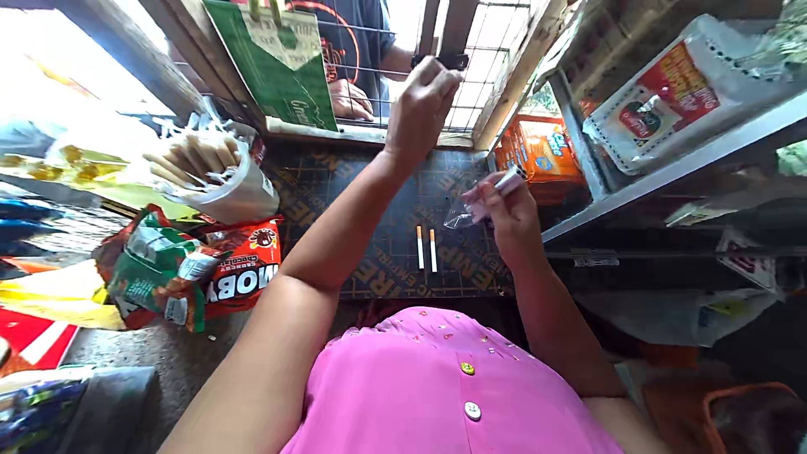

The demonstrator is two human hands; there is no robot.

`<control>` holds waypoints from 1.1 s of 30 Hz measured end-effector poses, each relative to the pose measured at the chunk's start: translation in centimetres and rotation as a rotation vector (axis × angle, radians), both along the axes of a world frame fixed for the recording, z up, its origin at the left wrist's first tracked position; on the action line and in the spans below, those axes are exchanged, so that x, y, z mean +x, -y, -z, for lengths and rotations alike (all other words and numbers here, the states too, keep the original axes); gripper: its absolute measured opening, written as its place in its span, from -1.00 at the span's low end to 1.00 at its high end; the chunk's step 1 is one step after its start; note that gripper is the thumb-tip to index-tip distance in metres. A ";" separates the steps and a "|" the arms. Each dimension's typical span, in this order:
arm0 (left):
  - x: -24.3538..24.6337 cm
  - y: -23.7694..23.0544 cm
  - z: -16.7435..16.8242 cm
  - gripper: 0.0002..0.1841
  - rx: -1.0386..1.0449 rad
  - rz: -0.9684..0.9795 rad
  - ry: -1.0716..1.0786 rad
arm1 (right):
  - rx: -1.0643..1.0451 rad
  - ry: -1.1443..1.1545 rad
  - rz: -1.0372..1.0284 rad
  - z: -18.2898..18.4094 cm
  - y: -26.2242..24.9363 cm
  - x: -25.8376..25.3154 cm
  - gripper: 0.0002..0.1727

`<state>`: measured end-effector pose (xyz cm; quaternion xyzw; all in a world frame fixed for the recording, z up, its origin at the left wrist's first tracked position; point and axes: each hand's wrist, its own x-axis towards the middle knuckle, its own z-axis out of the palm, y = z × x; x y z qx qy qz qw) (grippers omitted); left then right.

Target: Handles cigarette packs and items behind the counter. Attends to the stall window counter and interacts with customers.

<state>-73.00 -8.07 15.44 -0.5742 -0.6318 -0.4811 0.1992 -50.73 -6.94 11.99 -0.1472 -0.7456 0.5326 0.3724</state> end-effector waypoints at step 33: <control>-4.5 -5.7 -3.3 -0.74 -0.008 -0.297 -0.308 | 0.336 -0.143 0.744 3.0 -11.1 -17.7 -0.77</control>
